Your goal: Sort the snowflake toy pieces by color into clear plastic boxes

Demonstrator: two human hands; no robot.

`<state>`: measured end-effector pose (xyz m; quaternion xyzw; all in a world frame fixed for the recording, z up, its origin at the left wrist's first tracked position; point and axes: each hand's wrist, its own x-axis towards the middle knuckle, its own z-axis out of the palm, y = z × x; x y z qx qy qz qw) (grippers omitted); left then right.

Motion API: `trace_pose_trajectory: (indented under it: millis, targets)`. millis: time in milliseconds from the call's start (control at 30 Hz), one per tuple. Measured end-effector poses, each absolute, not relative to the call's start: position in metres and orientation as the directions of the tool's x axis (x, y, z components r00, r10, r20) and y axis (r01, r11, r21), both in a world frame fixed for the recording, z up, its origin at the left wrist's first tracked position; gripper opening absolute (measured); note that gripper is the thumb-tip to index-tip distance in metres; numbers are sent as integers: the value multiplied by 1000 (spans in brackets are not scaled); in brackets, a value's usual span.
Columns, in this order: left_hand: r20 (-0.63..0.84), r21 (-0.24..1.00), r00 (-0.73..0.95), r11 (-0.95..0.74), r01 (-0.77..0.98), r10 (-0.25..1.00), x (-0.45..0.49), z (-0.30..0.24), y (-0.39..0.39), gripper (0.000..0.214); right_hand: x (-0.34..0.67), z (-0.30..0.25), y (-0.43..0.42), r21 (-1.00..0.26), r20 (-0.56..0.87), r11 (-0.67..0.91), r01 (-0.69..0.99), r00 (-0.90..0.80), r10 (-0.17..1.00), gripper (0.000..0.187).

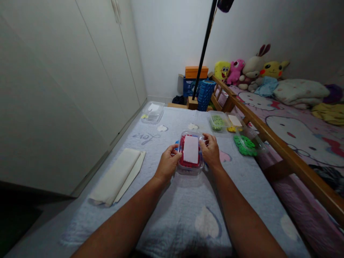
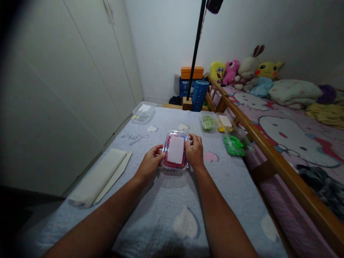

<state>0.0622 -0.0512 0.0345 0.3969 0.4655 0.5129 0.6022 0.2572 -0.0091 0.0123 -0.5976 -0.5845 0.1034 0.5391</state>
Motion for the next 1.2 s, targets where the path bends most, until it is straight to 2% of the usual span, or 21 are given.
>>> trace_pose_trajectory:
  millis: [200,400,500,700,867,1200]
  targets:
    - [-149,952,57,159,-261,987,63,32,-51,45,255,14,-11,-658,596,273,702,263,759,35]
    - [-151,950,56,161,-268,987,64,32,-53,44,253,17,-13,-599,599,218,771,250,761,38]
    - [-165,945,57,174,-278,985,64,33,-53,45,252,20,-15,-590,588,192,784,255,767,39]
    - [-138,940,87,158,-301,987,63,33,-53,67,249,26,-20,-614,551,151,774,283,785,43]
    - [-121,947,92,143,-289,988,62,29,-52,63,248,28,-24,-634,524,125,763,306,795,44]
    - [-124,947,154,163,-278,980,58,33,-53,67,248,33,-27,-614,511,128,779,269,816,49]
